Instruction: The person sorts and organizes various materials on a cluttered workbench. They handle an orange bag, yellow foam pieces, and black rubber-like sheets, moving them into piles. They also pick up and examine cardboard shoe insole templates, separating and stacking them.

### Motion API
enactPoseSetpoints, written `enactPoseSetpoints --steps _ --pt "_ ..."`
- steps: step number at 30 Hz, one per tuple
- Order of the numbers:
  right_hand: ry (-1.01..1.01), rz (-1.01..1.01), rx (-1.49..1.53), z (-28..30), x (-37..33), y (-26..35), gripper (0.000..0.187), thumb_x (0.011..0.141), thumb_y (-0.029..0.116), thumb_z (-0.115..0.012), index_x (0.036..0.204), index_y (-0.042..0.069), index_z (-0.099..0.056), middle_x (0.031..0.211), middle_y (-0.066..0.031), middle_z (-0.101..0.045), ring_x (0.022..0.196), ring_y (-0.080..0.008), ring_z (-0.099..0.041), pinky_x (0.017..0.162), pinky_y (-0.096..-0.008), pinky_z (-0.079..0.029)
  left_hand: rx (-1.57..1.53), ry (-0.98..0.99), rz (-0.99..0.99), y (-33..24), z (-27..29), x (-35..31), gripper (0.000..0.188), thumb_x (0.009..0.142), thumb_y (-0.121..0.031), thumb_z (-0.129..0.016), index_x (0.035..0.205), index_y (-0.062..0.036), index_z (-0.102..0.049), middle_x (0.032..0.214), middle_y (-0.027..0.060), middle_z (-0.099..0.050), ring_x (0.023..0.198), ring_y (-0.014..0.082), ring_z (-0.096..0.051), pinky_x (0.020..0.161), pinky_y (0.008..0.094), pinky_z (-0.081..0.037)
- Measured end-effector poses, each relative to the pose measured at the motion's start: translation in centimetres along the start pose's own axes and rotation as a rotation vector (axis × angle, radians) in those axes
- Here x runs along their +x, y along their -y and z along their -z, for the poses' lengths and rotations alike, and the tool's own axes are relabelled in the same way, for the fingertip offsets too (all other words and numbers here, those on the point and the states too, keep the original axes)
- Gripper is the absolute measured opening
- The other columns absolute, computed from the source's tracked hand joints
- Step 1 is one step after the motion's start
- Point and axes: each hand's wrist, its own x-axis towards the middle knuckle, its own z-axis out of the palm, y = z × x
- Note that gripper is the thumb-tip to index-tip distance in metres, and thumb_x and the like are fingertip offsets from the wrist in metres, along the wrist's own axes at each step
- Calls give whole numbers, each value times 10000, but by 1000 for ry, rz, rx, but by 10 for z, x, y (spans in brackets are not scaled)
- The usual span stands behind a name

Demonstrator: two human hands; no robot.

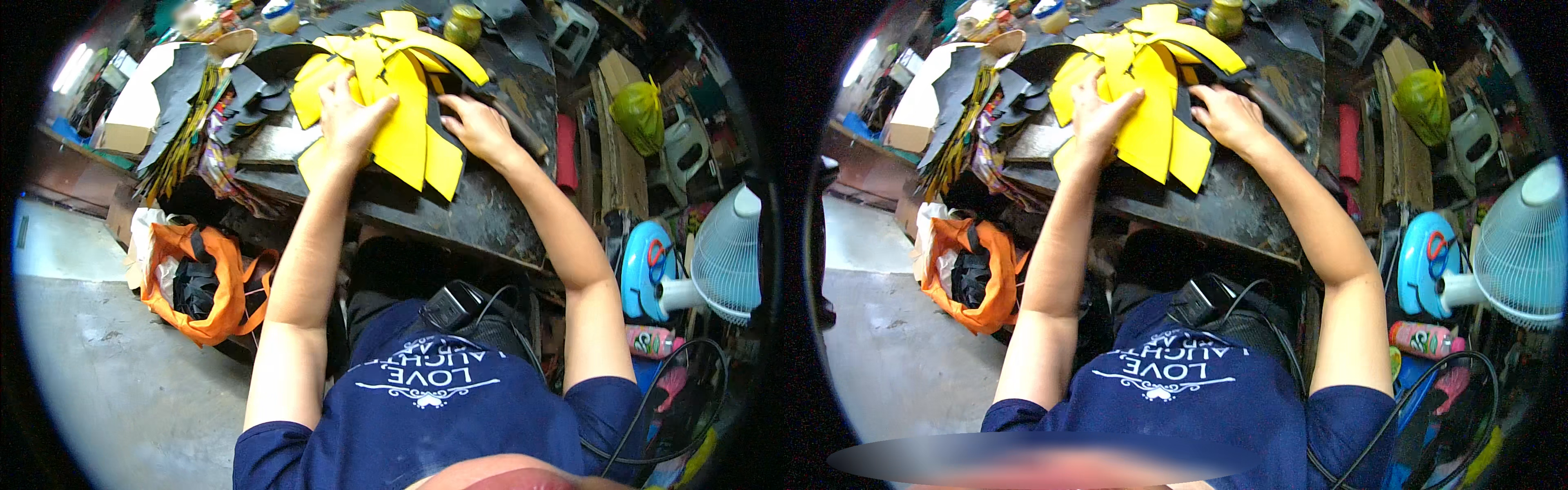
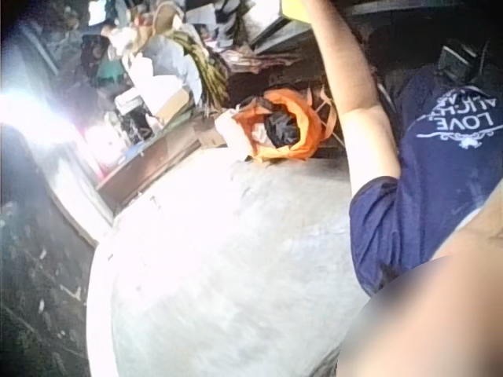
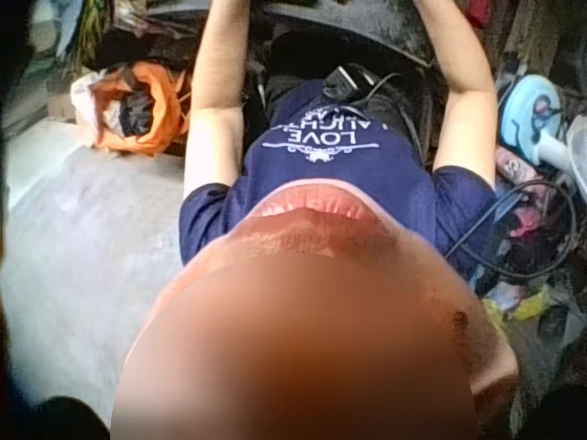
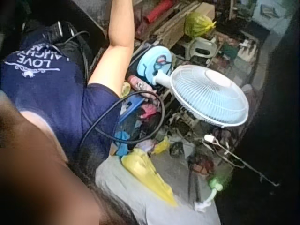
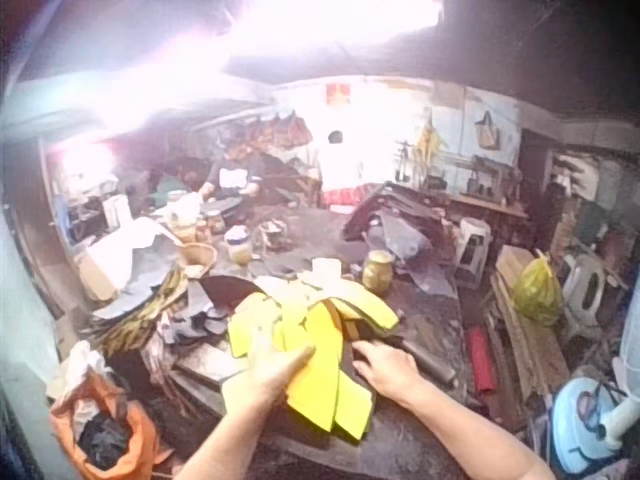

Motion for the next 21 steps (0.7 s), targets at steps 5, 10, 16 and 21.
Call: enactPoseSetpoints --steps 5,10,16,21 --pt "19 -106 40 5 -8 12 408 828 249 -642 1197 133 -513 1184 -100 -599 1067 -313 -595 873 -425 -490 125 144 44 -19 9 0 1017 570 -498 -831 1368 -29 -408 1220 235 -476 1170 380 -470 999 420 -409" --pt "60 -89 -16 5 -14 11 376 829 243 -621 1167 105 -529 1169 -104 -546 1082 -310 -572 890 -431 -472 -177 279 -26 -22 9 15 1086 543 -312 -903 1391 43 -326 1239 229 -555 1142 291 -559 988 349 -436" --pt "100 -66 -20 12 -14 9 350 843 253 -598 1165 120 -572 1093 -108 -540 1040 -321 -578 865 -442 -475 -444 362 104 -23 7 24 1007 574 -124 -865 1396 28 -303 1201 200 -571 1080 273 -587 927 336 -482" --pt "88 29 -110 13 -29 14 266 840 224 -594 1088 129 -585 992 -113 -543 961 -349 -600 800 -459 -492 -804 469 210 -25 30 37 830 664 -4 -789 1378 -48 -368 1030 150 -649 805 206 -675 711 311 -565"
